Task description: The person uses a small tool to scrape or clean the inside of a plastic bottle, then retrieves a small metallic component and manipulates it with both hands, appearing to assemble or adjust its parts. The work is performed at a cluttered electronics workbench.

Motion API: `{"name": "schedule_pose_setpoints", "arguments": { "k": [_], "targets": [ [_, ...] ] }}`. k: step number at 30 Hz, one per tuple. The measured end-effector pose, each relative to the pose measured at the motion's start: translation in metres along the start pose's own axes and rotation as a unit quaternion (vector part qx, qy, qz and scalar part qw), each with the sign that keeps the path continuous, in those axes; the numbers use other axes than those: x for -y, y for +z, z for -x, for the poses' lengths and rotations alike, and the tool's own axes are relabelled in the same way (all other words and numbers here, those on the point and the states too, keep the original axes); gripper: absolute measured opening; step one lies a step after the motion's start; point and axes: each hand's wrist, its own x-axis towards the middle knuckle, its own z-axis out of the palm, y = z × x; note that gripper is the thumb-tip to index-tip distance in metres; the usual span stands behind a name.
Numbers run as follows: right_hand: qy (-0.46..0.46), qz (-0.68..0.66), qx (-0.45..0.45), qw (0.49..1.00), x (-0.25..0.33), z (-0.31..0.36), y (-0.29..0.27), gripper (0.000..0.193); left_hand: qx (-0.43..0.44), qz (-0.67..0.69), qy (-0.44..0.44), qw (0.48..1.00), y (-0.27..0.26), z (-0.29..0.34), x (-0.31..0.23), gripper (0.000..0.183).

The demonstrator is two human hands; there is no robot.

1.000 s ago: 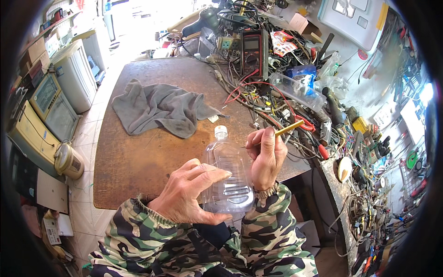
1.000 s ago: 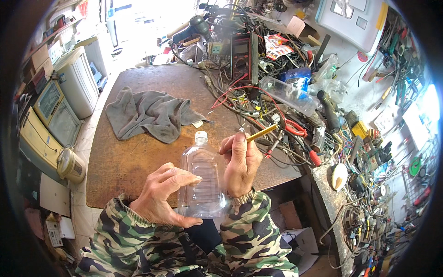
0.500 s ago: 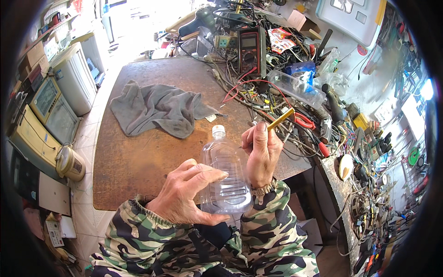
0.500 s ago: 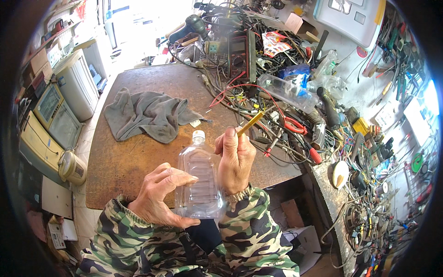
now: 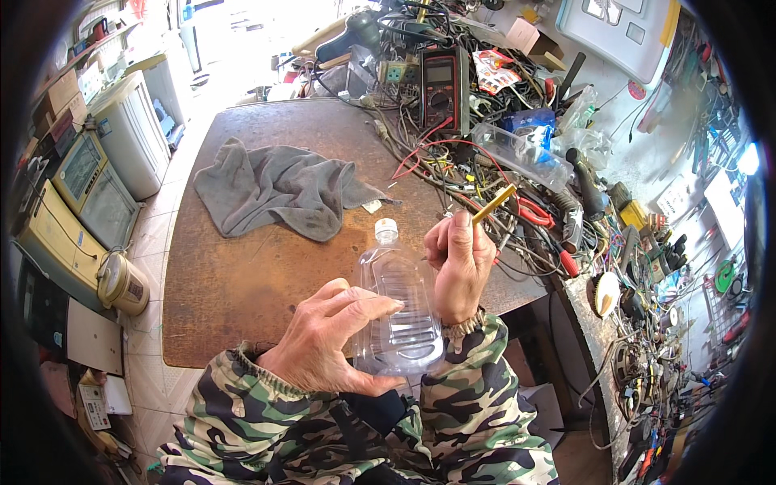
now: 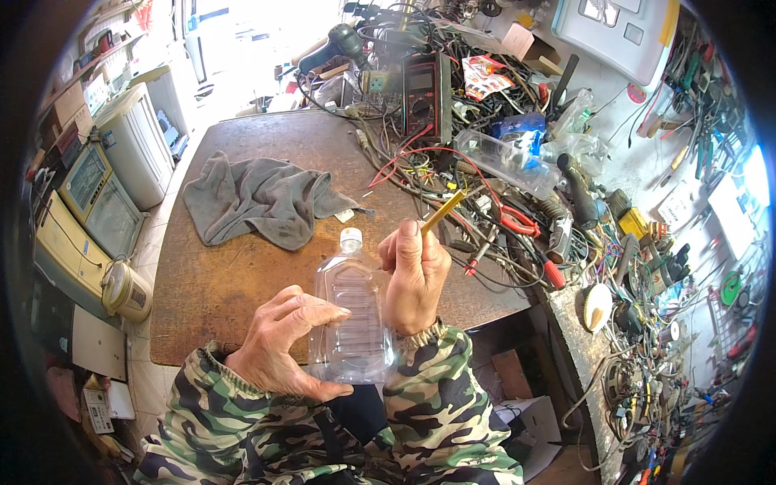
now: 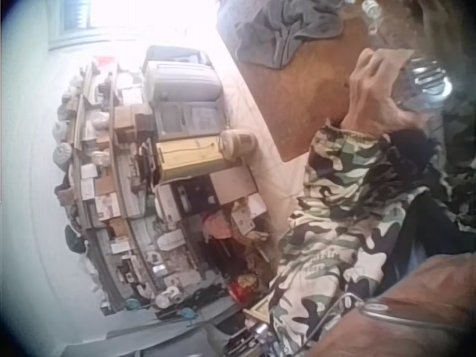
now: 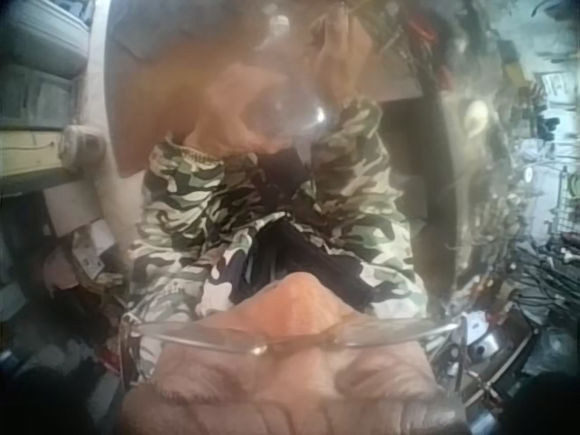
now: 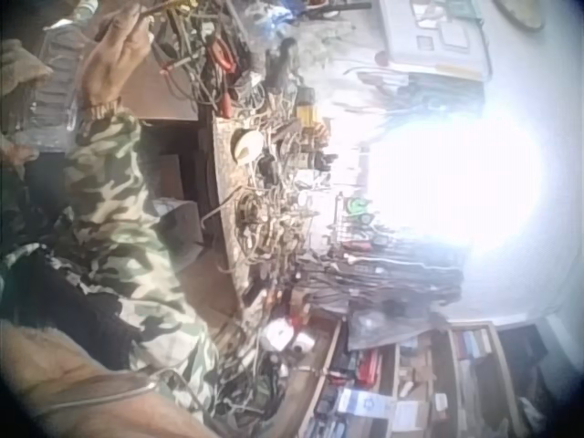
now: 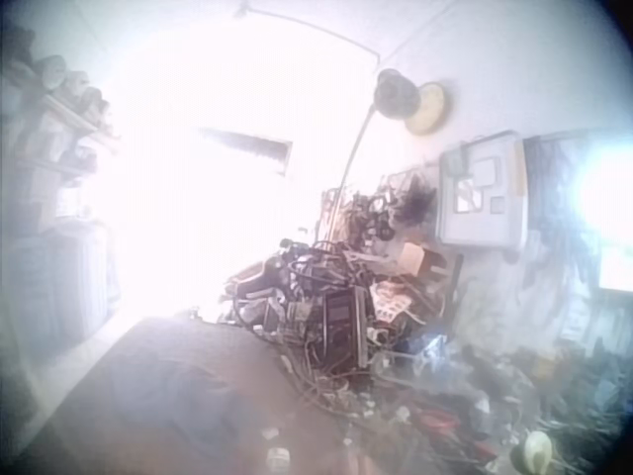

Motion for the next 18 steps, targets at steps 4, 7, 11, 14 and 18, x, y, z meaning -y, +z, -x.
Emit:
{"name": "schedule_pose_setpoints", "arguments": {
  "k": [4, 7, 11, 14, 18],
  "targets": [
    [-0.001, -0.042, -0.013, 0.999, -0.0052, -0.0009, 0.0002, 0.046, 0.003, 0.002, -0.005, 1.000, -0.0003, -0.0016, -0.0008, 0.074],
    [-0.002, -0.041, -0.011, 0.999, -0.0057, -0.0017, 0.0008, 0.047, 0.002, 0.000, -0.001, 1.000, -0.0003, -0.0018, -0.0001, 0.074],
    [-0.002, -0.029, -0.019, 0.999, -0.0063, -0.0009, 0.0007, 0.045, -0.004, -0.002, 0.002, 1.000, 0.0011, -0.0022, -0.0007, 0.072],
    [-0.021, -0.016, -0.027, 0.999, -0.0063, -0.0001, 0.0036, 0.044, -0.008, -0.002, 0.002, 1.000, 0.0006, -0.0021, -0.0007, 0.071],
    [-0.023, -0.025, -0.042, 0.999, -0.0067, 0.0006, 0.0039, 0.043, -0.009, -0.001, -0.005, 1.000, 0.0021, -0.0025, -0.0012, 0.070]
  ]
}}
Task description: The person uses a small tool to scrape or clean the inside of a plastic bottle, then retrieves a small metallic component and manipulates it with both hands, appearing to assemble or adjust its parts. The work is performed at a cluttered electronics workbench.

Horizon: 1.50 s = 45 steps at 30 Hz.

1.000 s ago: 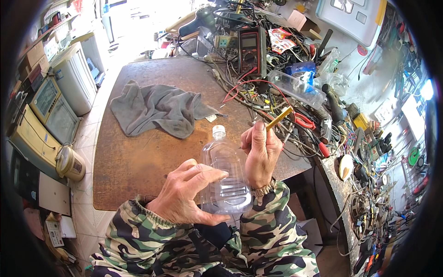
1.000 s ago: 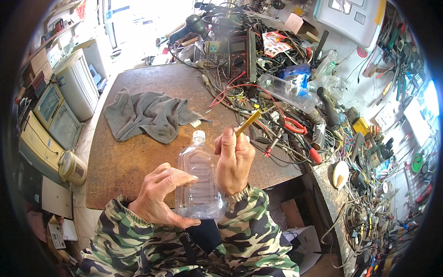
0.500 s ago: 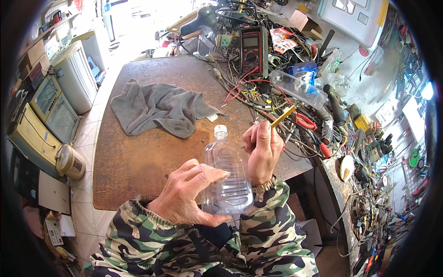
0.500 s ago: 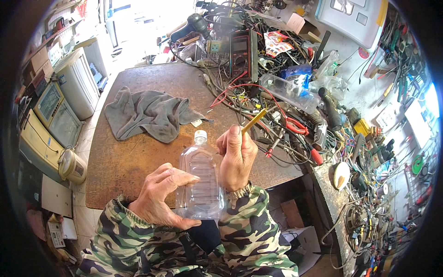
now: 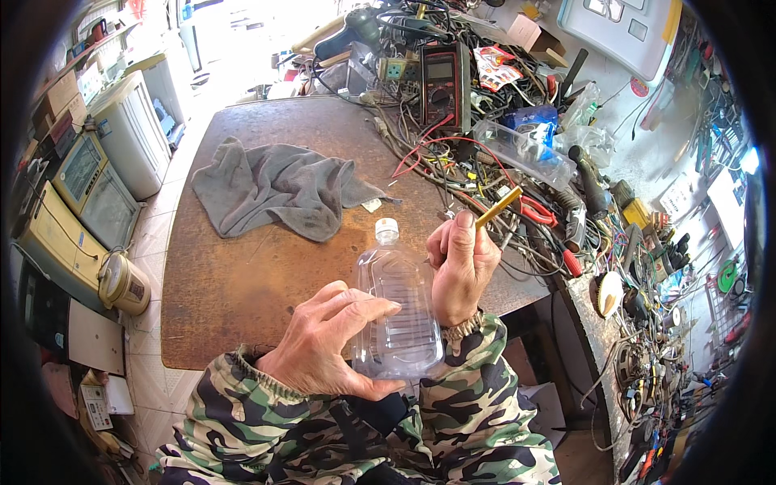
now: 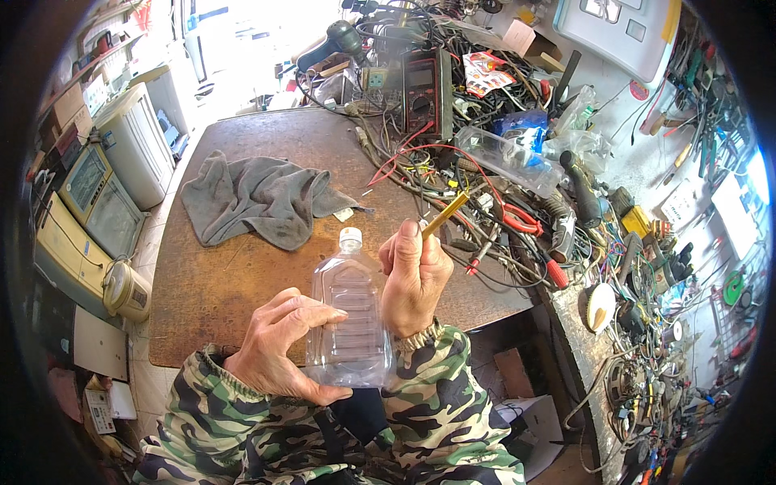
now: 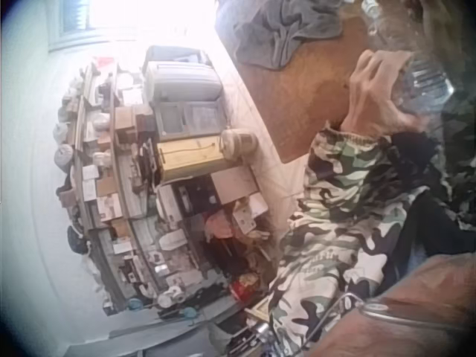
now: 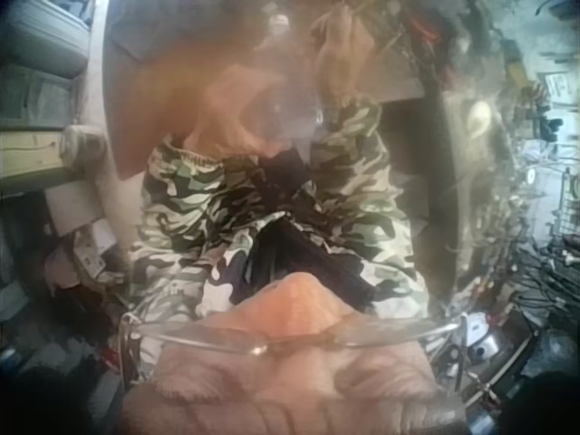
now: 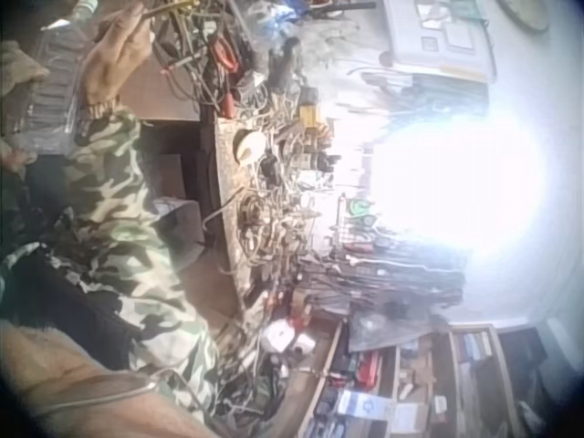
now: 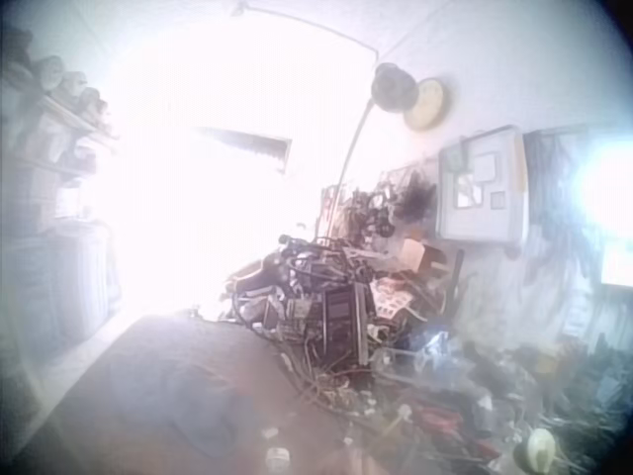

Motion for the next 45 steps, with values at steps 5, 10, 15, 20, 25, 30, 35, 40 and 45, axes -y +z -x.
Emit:
{"name": "schedule_pose_setpoints", "arguments": {
  "k": [5, 10, 15, 20, 25, 30, 35, 40, 45],
  "targets": [
    [0.002, -0.005, -0.001, 1.000, 0.003, 0.001, 0.001, 0.043, -0.001, 0.000, -0.004, 1.000, 0.000, 0.000, -0.001, 0.070],
    [0.032, 0.053, -0.011, 0.998, 0.012, 0.000, 0.005, 0.044, 0.000, -0.001, -0.001, 1.000, -0.002, 0.001, 0.000, 0.069],
    [0.038, 0.097, -0.004, 0.995, 0.018, -0.001, 0.005, 0.044, 0.000, 0.002, -0.002, 1.000, -0.001, 0.002, 0.001, 0.069],
    [0.034, 0.139, -0.021, 0.990, 0.023, -0.001, 0.007, 0.044, -0.004, -0.001, 0.005, 1.000, 0.000, 0.002, 0.002, 0.069],
    [0.059, 0.144, -0.017, 0.988, 0.023, -0.004, 0.010, 0.048, -0.006, -0.002, 0.005, 1.000, -0.002, 0.004, 0.002, 0.069],
    [0.084, 0.171, -0.017, 0.982, 0.026, -0.007, 0.009, 0.050, -0.009, 0.002, 0.008, 1.000, -0.001, 0.005, 0.003, 0.069],
    [0.092, 0.202, -0.026, 0.975, 0.028, -0.008, 0.010, 0.051, -0.016, -0.003, -0.001, 1.000, 0.001, 0.006, 0.000, 0.068],
    [0.107, 0.216, -0.032, 0.970, 0.030, -0.010, -0.003, 0.053, -0.028, 0.011, -0.012, 0.999, 0.012, 0.005, -0.005, 0.068],
    [0.100, 0.223, -0.017, 0.969, 0.038, -0.010, -0.006, 0.054, -0.040, 0.005, -0.021, 0.999, 0.022, 0.006, -0.010, 0.068]
  ]
}}
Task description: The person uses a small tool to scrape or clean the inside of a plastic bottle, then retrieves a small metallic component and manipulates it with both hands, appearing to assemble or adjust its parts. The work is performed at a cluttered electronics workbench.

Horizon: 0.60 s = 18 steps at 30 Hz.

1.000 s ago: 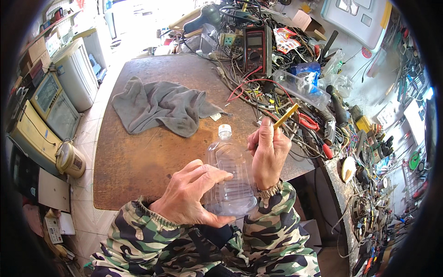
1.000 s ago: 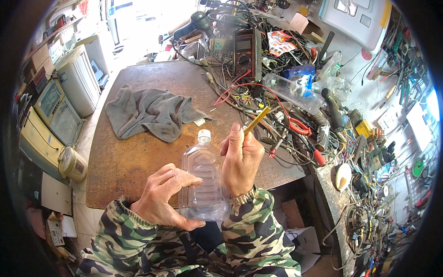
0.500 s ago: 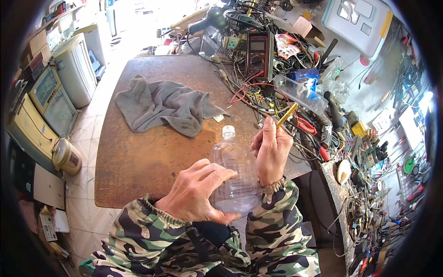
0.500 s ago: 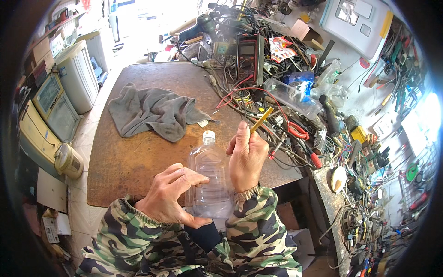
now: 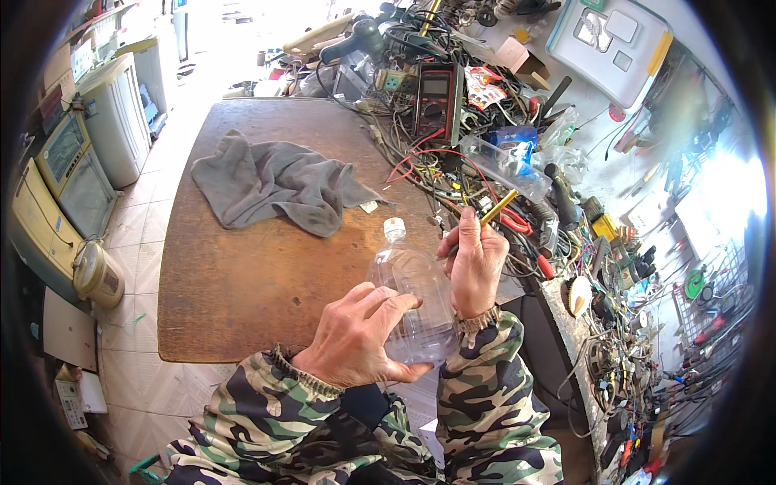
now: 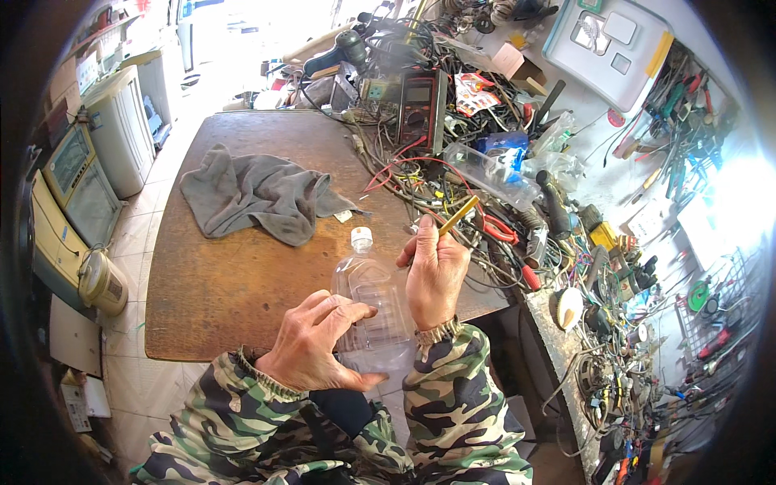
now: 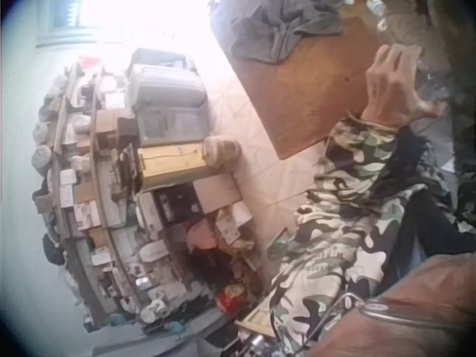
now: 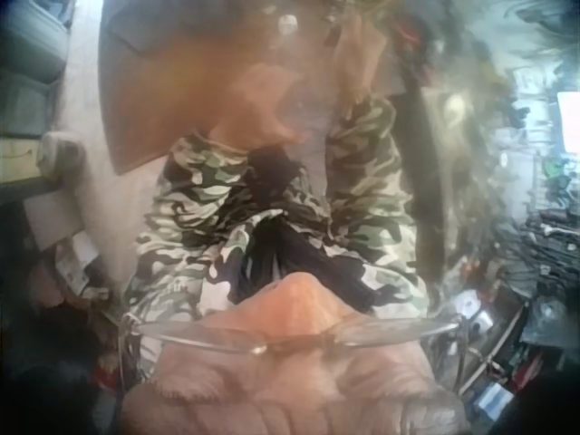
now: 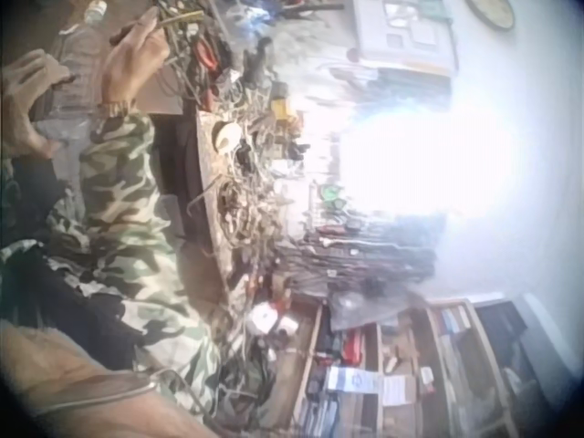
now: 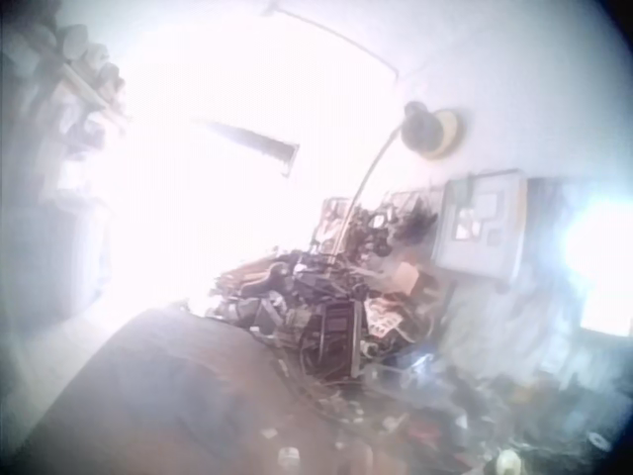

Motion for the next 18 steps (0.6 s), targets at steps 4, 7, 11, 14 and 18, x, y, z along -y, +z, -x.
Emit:
{"name": "schedule_pose_setpoints", "arguments": {
  "k": [4, 7, 11, 14, 18],
  "targets": [
    [-0.020, -0.024, 0.008, 0.999, -0.007, -0.001, -0.001, 0.053, -0.020, 0.001, 0.008, 1.000, 0.004, 0.001, 0.001, 0.068],
    [-0.021, -0.039, 0.013, 0.999, -0.010, -0.002, -0.002, 0.053, -0.020, 0.000, 0.002, 1.000, 0.006, 0.000, 0.000, 0.068],
    [0.007, -0.036, 0.025, 0.999, -0.004, 0.000, -0.002, 0.052, -0.024, -0.003, 0.000, 1.000, 0.006, 0.001, 0.000, 0.070],
    [0.011, -0.032, 0.027, 0.999, -0.002, 0.001, -0.003, 0.052, -0.023, -0.001, 0.001, 1.000, 0.006, 0.000, -0.001, 0.070],
    [0.018, -0.054, 0.015, 0.998, 0.000, -0.001, -0.003, 0.053, -0.028, 0.001, 0.007, 1.000, 0.007, -0.001, -0.001, 0.070]
  ]
}}
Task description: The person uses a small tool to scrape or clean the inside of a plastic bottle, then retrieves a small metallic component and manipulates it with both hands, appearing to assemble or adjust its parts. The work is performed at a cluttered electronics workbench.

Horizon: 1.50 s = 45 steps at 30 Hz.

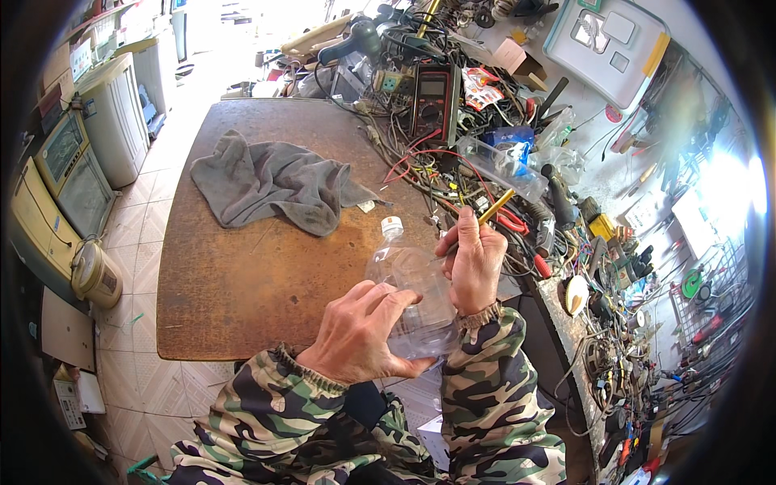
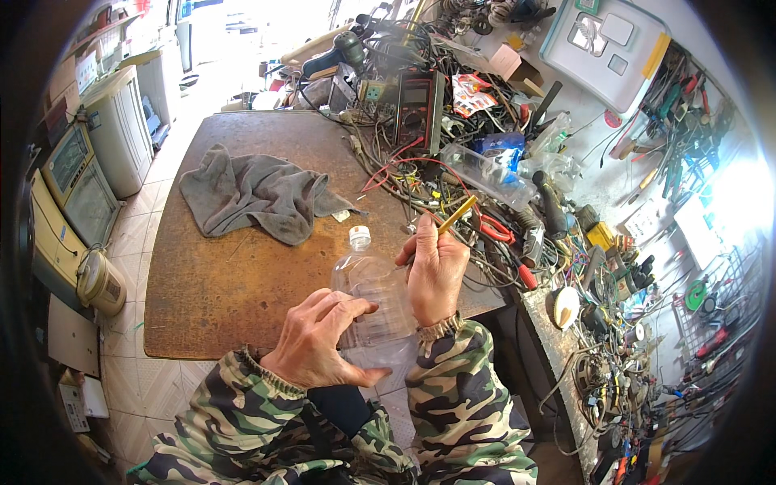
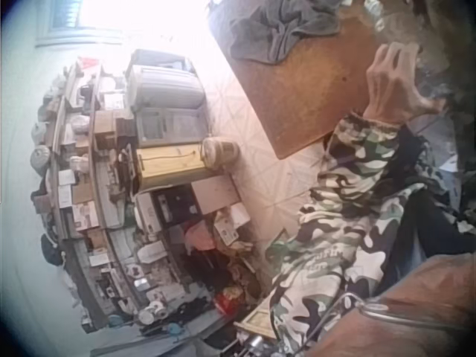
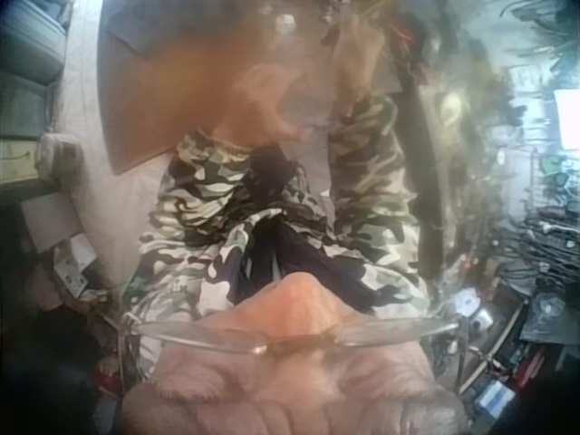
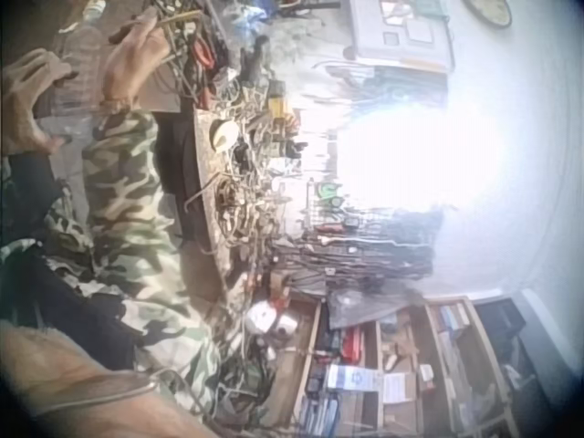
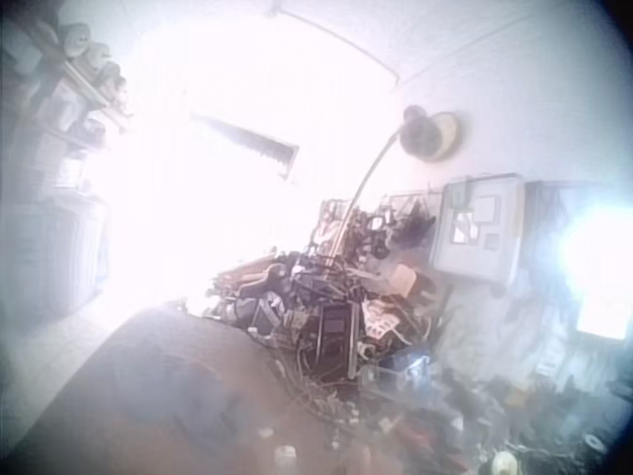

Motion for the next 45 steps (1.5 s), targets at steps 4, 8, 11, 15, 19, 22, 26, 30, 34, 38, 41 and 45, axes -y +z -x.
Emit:
{"name": "schedule_pose_setpoints", "arguments": {
  "k": [4, 8, 11, 15, 19, 22, 26, 30, 34, 38, 41, 45],
  "targets": [
    [0.008, -0.019, 0.006, 1.000, 0.000, -0.003, -0.004, 0.052, 0.002, 0.001, 0.000, 1.000, 0.003, 0.000, 0.000, 0.071],
    [0.023, 0.010, 0.005, 1.000, 0.000, -0.001, -0.008, 0.046, 0.000, -0.009, -0.009, 1.000, 0.008, -0.001, 0.000, 0.072],
    [0.061, -0.050, 0.013, 0.997, 0.005, 0.002, -0.013, 0.048, -0.010, -0.037, -0.016, 0.999, 0.010, -0.005, 0.001, 0.073],
    [-0.077, 0.049, -0.122, 0.988, 0.005, -0.008, -0.020, 0.055, -0.037, -0.047, -0.014, 0.998, 0.013, -0.009, 0.009, 0.073],
    [-0.115, -0.035, -0.181, 0.976, 0.007, -0.011, -0.036, 0.056, -0.055, 0.020, -0.018, 0.998, 0.011, -0.011, 0.004, 0.073],
    [-0.120, -0.111, -0.197, 0.967, -0.003, -0.006, -0.041, 0.054, -0.056, 0.205, -0.156, 0.965, 0.003, -0.010, 0.004, 0.065],
    [-0.030, -0.198, -0.182, 0.963, -0.042, -0.005, -0.050, 0.053, -0.196, 0.455, -0.229, 0.838, -0.005, -0.017, 0.017, 0.037],
    [0.034, -0.240, -0.143, 0.960, -0.063, 0.005, -0.050, 0.052, -0.228, 0.496, -0.193, 0.815, -0.040, -0.009, 0.029, 0.033],
    [0.059, -0.245, -0.215, 0.943, -0.080, 0.001, -0.052, 0.052, -0.268, 0.383, -0.208, 0.859, -0.097, 0.020, 0.008, 0.045],
    [0.048, -0.235, -0.189, 0.952, -0.077, 0.006, -0.050, 0.052, -0.298, 0.237, -0.282, 0.881, -0.143, 0.086, -0.005, 0.049],
    [0.053, -0.208, -0.157, 0.964, -0.081, 0.008, -0.053, 0.051, -0.331, 0.260, -0.299, 0.856, -0.170, 0.158, -0.002, 0.037],
    [0.105, -0.197, -0.165, 0.961, -0.076, 0.004, -0.045, 0.041, -0.456, 0.280, -0.336, 0.775, -0.198, 0.250, 0.000, 0.025]
  ]
}}
